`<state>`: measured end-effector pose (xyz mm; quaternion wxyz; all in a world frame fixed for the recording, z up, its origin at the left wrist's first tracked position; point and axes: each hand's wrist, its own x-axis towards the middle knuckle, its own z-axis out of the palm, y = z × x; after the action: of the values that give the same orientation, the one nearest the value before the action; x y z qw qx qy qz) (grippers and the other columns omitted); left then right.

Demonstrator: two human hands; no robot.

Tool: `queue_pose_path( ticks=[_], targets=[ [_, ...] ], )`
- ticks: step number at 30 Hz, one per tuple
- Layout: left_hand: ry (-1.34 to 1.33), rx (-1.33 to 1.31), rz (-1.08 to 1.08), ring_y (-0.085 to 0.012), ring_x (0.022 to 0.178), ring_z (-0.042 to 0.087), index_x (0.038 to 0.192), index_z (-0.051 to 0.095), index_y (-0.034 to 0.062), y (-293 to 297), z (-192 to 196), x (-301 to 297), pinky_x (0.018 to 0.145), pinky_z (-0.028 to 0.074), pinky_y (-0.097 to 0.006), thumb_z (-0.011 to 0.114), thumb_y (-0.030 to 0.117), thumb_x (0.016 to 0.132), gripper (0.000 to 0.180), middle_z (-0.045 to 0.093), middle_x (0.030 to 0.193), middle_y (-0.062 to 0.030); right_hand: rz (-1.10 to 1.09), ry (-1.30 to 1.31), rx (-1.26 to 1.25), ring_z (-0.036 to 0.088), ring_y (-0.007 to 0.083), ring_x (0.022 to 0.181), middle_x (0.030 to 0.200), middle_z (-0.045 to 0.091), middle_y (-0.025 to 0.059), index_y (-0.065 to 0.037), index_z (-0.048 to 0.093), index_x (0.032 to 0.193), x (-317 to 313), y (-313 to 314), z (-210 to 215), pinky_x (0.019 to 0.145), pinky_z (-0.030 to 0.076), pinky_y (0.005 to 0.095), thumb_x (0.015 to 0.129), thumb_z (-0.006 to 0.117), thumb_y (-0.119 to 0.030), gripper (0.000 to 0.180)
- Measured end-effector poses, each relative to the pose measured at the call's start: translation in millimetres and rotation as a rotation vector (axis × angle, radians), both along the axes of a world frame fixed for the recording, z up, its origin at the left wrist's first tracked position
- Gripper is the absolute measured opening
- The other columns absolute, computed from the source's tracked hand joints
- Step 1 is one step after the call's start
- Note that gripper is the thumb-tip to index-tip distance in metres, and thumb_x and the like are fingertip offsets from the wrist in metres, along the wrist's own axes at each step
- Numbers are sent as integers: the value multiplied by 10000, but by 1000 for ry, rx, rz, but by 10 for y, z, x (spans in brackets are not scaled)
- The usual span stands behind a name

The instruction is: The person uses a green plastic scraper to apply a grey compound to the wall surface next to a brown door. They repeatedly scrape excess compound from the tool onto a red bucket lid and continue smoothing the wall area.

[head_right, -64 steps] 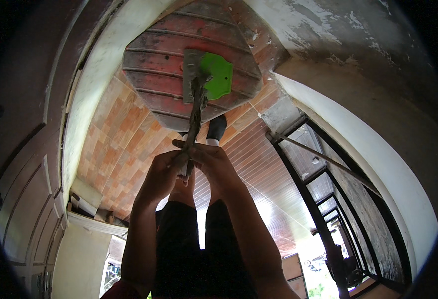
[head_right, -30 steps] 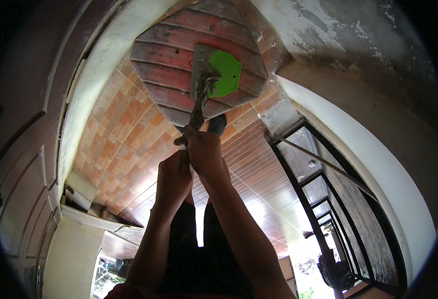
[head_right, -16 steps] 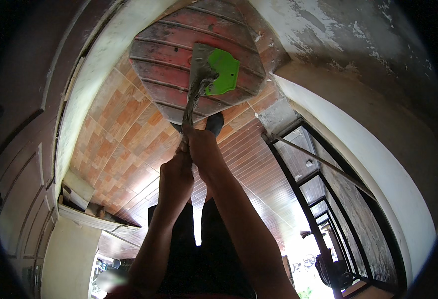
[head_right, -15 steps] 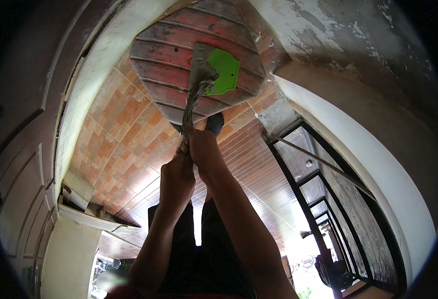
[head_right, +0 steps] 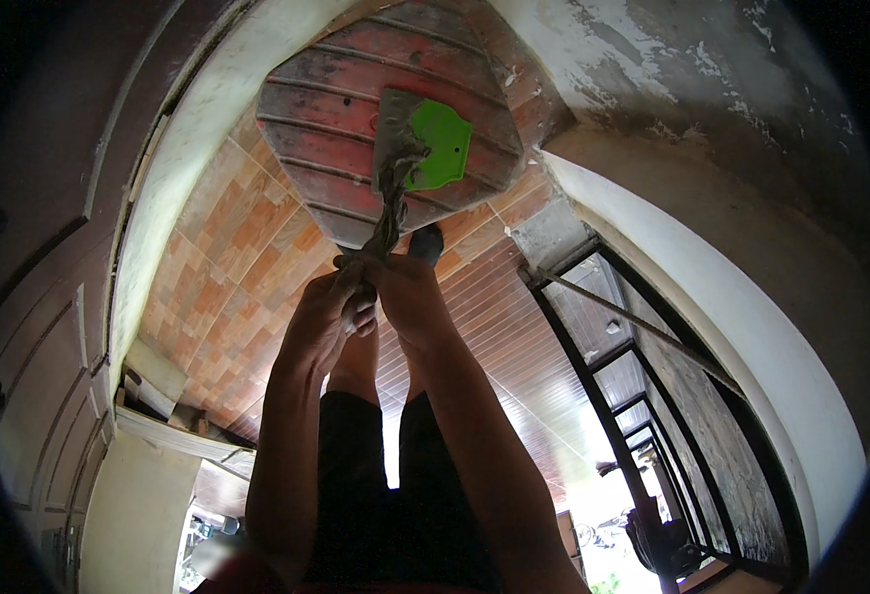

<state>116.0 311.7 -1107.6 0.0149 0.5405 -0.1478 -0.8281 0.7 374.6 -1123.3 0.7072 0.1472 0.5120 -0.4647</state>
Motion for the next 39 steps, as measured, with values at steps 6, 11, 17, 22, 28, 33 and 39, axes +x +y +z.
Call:
queue_pose_path(
  ticks=[6,11,17,22,28,33,39],
  targets=[
    [-22,-79,131,-100,535,464,842,565,72,154,7,-137,521,375,-257,538,310,950,263,500,632,-1,-5,240,225,531,113,447,655,608,57,43,650,922,82,-277,100,357,373,237,949,510,-226,304],
    [95,-23,166,-75,496,431,802,523,94,61,66,-143,476,347,-248,496,290,947,245,453,603,25,205,96,8,564,105,519,714,631,61,22,659,863,-147,-267,153,427,424,226,948,508,-214,293],
    [-194,-199,19,-30,427,345,752,498,102,183,80,-231,395,250,-194,447,270,960,272,394,549,48,68,113,4,613,116,757,824,663,74,21,667,884,-83,-239,93,694,476,252,934,521,-167,243],
    [-256,-407,-116,-34,458,404,769,522,60,228,-61,-204,406,293,-212,446,282,967,307,424,552,35,32,206,73,604,124,676,766,656,71,17,664,821,-58,-310,41,626,469,260,935,522,-176,265],
    [-302,-659,-231,-76,605,542,850,590,10,306,0,-237,502,427,-259,469,302,972,339,543,669,-7,259,495,102,607,189,650,708,634,126,75,630,854,-72,-345,50,635,480,330,936,482,-189,313],
    [-149,-185,1,-73,642,548,877,597,6,230,59,-249,547,440,-241,475,236,962,274,580,753,-22,233,370,-3,603,191,618,667,617,106,62,619,914,-139,-254,114,622,483,332,953,450,-212,325],
    [-117,-120,18,-46,481,427,812,550,58,195,-4,-210,442,340,-221,464,193,950,211,478,615,26,227,197,68,596,168,683,739,627,102,53,615,925,-128,-166,158,656,470,305,947,452,-185,289]
  ],
)
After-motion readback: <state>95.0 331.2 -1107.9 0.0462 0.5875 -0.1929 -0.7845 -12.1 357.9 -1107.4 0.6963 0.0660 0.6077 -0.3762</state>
